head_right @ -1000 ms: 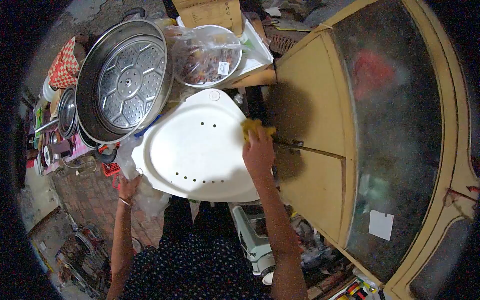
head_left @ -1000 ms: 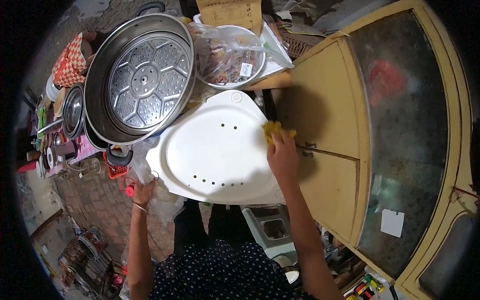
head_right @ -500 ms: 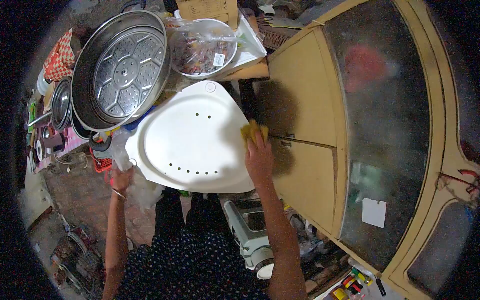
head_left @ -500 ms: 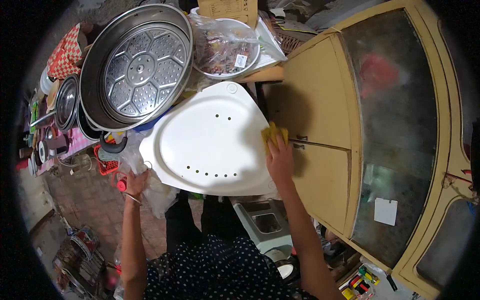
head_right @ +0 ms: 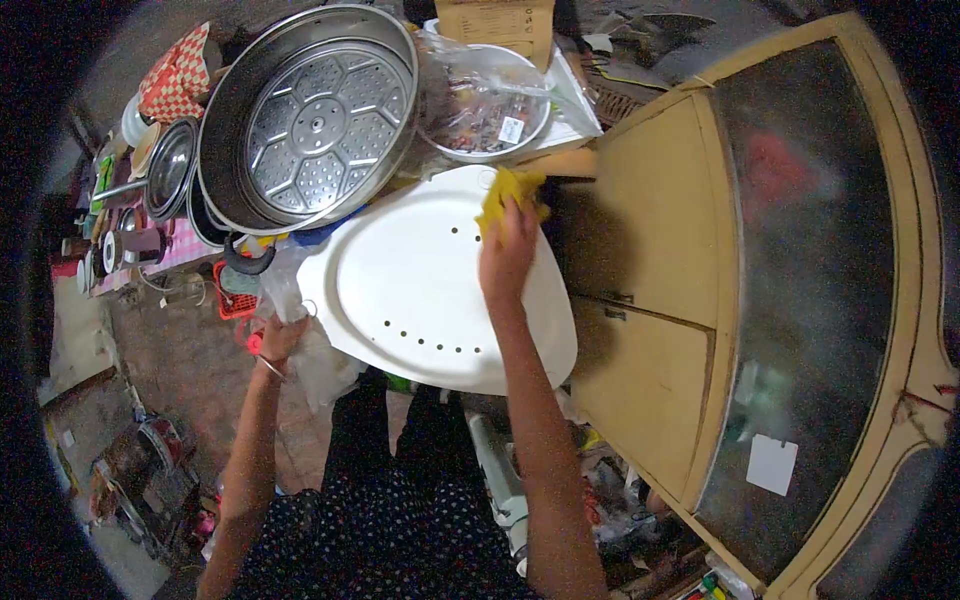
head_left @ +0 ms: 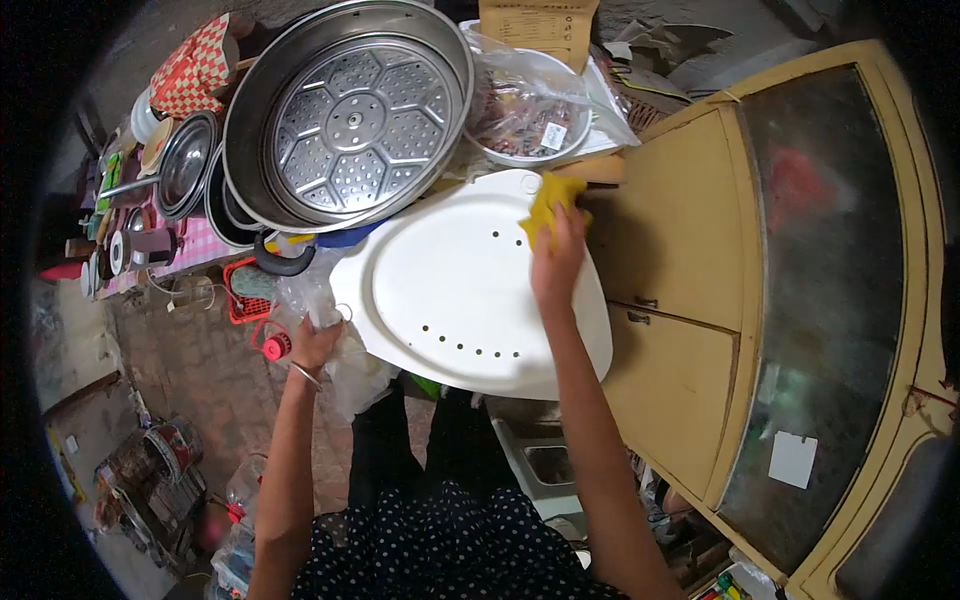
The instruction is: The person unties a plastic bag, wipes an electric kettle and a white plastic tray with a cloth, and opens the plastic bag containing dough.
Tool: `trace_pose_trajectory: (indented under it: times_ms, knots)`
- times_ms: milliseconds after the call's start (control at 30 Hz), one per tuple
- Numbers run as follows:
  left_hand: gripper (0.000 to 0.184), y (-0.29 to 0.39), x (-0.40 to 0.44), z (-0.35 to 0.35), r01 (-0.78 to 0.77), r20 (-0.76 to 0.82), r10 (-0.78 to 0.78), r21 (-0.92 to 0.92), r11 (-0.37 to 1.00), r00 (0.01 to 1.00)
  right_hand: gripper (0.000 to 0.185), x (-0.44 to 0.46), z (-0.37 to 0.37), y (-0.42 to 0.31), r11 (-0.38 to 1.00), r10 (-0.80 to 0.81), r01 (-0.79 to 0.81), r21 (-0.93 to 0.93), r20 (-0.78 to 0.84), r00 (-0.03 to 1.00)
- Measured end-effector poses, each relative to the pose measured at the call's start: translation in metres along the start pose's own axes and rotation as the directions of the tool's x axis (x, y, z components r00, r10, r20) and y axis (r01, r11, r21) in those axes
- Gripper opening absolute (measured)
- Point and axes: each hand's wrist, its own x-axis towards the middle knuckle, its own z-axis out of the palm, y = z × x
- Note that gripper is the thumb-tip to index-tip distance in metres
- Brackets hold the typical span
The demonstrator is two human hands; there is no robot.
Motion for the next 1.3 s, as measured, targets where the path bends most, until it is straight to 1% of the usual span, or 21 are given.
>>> trace_pose_trajectory:
  times_ms: [133,233,333,467,500,533,600,667,700,767,800,833,933,967,1033,1067,1133,1167,1200,1233,1300]
  knots:
    - [0.027,0.015,-0.005,0.004,0.027,-0.032,-0.022,0.175,0.984,0.999,0.041,0.009,0.057,-0.045,0.987,-0.027,0.038,-0.154,0.076,0.997]
    - [0.033,0.028,-0.010,0.011,0.104,-0.004,-0.104,0.033,0.994,0.995,0.041,-0.010,0.075,-0.061,0.992,-0.102,0.111,-0.053,0.138,0.985]
    - [0.034,0.025,-0.009,0.013,0.084,-0.051,-0.081,0.066,0.994,0.995,0.040,-0.032,0.082,-0.078,0.981,-0.189,0.191,0.017,0.243,0.951]
    - [0.037,-0.026,0.008,-0.003,0.212,-0.109,-0.230,-0.162,0.964,0.967,0.031,-0.069,0.078,-0.103,0.902,-0.431,0.369,0.223,0.456,0.778]
    - [0.038,-0.010,0.002,0.001,0.136,-0.074,-0.137,-0.024,0.990,0.988,0.029,-0.070,0.064,-0.110,0.923,-0.380,0.261,0.283,0.567,0.731]
    - [0.039,0.005,-0.003,0.005,0.051,-0.028,-0.048,0.110,0.993,0.998,0.030,-0.078,0.062,-0.104,0.911,-0.389,0.212,0.355,0.560,0.731]
    - [0.036,0.011,-0.005,0.009,-0.007,0.020,0.005,0.113,0.994,1.000,0.029,-0.091,0.046,-0.089,0.872,-0.293,0.057,0.487,0.423,0.857]
    - [0.035,0.000,-0.005,0.008,-0.053,0.059,0.046,0.113,0.992,0.997,0.031,-0.090,0.023,-0.062,0.819,-0.035,-0.153,0.553,0.314,0.949]
    - [0.035,-0.017,0.002,0.003,0.051,0.015,-0.049,-0.108,0.993,0.999,0.032,-0.081,0.007,-0.048,0.814,0.066,-0.198,0.547,0.252,0.966]
    - [0.036,-0.029,0.007,-0.001,0.141,-0.008,-0.152,-0.330,0.933,0.988,0.032,-0.058,-0.014,-0.026,0.859,0.228,-0.252,0.445,0.108,0.968]
    - [0.037,-0.027,0.007,-0.001,0.121,0.015,-0.120,-0.205,0.971,0.993,0.032,-0.044,-0.013,-0.021,0.900,0.278,-0.270,0.343,0.024,0.960]
    - [0.038,-0.025,0.005,-0.002,0.109,0.024,-0.107,-0.141,0.984,0.994,0.032,-0.034,0.001,-0.015,0.900,0.276,-0.268,0.343,0.027,0.961]
    - [0.039,0.021,-0.009,0.007,0.086,0.123,-0.104,0.148,0.985,0.987,0.028,-0.021,0.051,-0.019,0.996,0.083,-0.082,-0.025,0.066,0.994]
    - [0.038,0.036,-0.011,0.010,0.067,0.151,-0.110,0.263,0.962,0.982,0.028,-0.021,0.060,-0.033,0.998,0.059,-0.061,0.011,0.131,0.990]
    - [0.035,0.025,-0.006,0.010,0.098,0.093,-0.115,0.168,0.981,0.989,0.026,-0.030,0.079,-0.054,0.993,-0.022,-0.006,0.116,0.239,0.971]
    - [0.033,0.026,-0.006,0.013,0.145,0.054,-0.145,0.020,0.989,0.988,0.025,-0.037,0.088,-0.064,0.982,-0.075,0.023,0.185,0.276,0.958]
    - [0.032,0.030,-0.006,0.020,0.191,-0.023,-0.206,-0.288,0.938,0.978,0.021,-0.054,0.085,-0.086,0.981,-0.186,0.157,0.111,0.335,0.924]
    - [0.031,0.049,-0.013,0.025,0.195,-0.060,-0.198,-0.062,0.979,0.978,0.019,-0.061,0.080,-0.091,0.969,-0.246,0.212,0.125,0.453,0.857]
    - [0.030,0.060,-0.019,0.026,0.198,-0.093,-0.184,0.167,0.966,0.979,0.017,-0.070,0.077,-0.092,0.929,-0.352,0.236,0.284,0.490,0.797]
    - [0.030,0.054,-0.019,0.025,0.194,-0.092,-0.180,0.166,0.967,0.979,0.017,-0.078,0.076,-0.093,0.924,-0.380,0.279,0.261,0.700,0.605]
    - [0.030,0.039,-0.016,0.022,0.093,-0.068,-0.081,0.198,0.976,0.994,0.021,-0.090,0.055,-0.096,0.925,-0.377,0.186,0.330,0.760,0.529]
